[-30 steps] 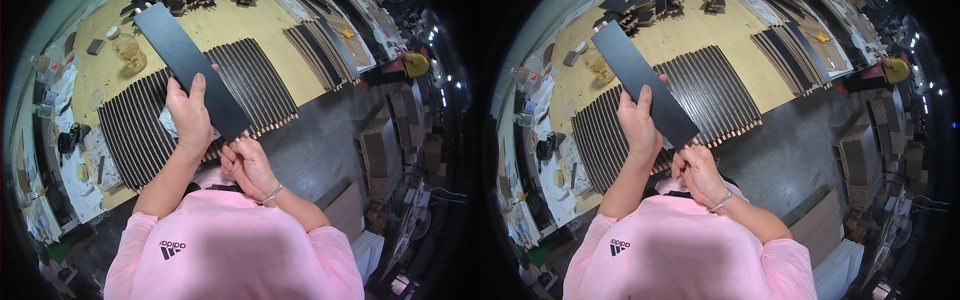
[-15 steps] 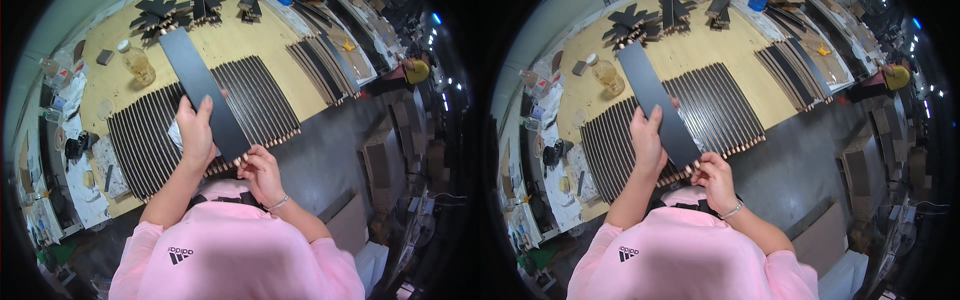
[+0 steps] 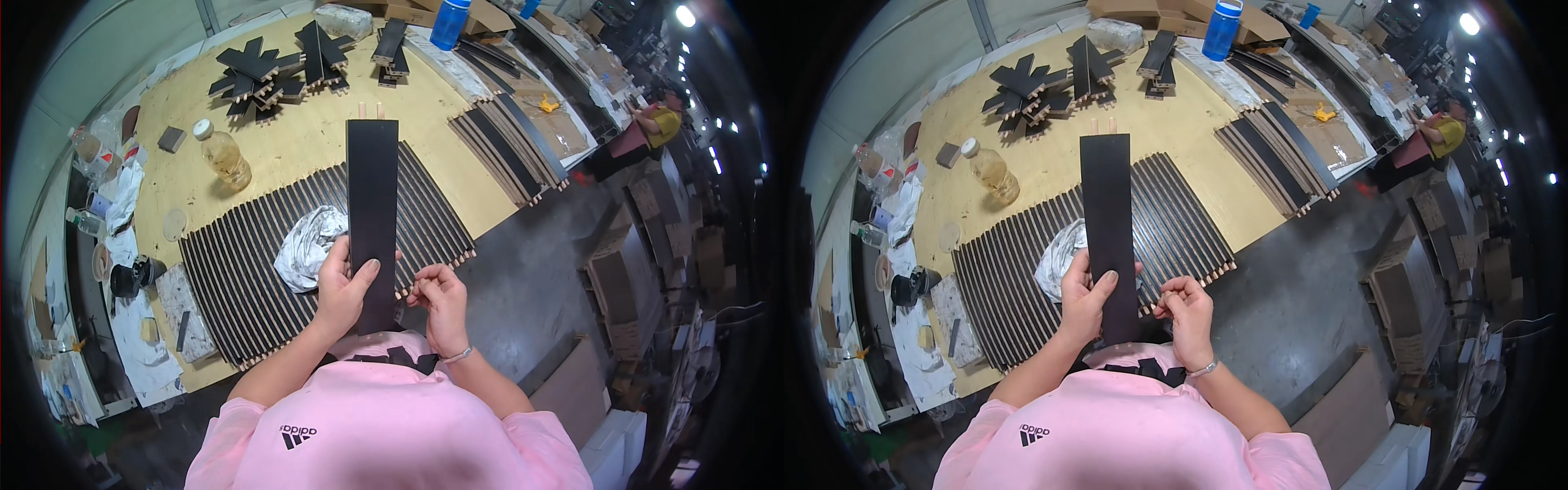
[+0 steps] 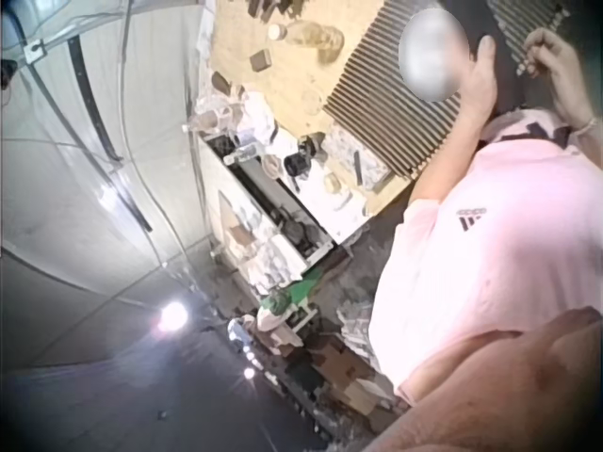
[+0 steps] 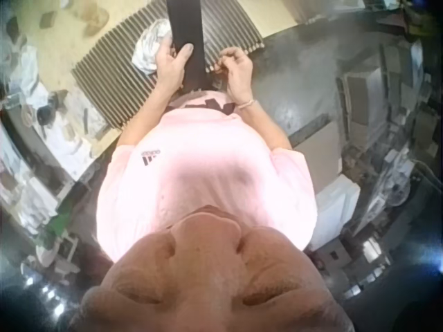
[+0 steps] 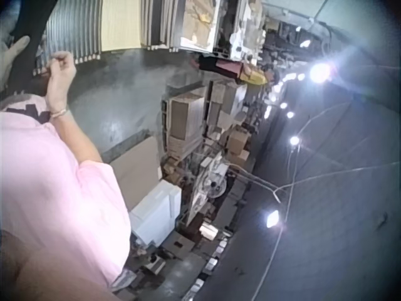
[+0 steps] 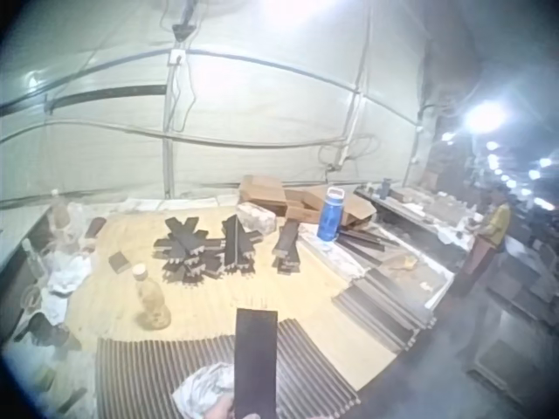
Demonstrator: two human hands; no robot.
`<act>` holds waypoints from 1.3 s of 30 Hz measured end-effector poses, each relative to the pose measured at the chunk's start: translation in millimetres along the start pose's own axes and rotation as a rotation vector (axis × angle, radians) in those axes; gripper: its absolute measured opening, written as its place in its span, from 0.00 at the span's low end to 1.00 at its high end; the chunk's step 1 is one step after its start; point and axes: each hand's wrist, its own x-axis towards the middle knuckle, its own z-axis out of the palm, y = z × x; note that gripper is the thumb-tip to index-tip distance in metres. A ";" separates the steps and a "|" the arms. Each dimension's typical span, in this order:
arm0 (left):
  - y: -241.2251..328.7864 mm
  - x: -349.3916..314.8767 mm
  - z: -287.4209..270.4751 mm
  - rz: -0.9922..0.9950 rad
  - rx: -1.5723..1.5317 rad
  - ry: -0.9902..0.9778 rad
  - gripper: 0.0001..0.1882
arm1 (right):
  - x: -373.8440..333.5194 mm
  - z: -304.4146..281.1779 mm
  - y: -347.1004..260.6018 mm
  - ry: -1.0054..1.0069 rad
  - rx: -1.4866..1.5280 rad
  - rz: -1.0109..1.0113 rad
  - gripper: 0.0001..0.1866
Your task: The person processes wooden panels with dowels by applying a substance with a sponge, scraping the edges with a metal blade, and wiping the surfaces with a cloth.
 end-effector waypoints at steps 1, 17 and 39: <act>-0.4 0.4 0.1 0.004 0.011 -0.008 0.16 | 0.3 -0.3 -0.6 0.003 0.002 -0.006 0.04; 0.7 1.9 -13.9 -0.220 0.309 -0.435 0.21 | 67.1 -3.1 -100.3 -0.129 0.100 -0.365 0.22; 8.7 9.0 -35.7 -0.380 0.320 -0.523 0.17 | 54.4 -34.7 -85.5 -0.106 0.177 -0.192 0.16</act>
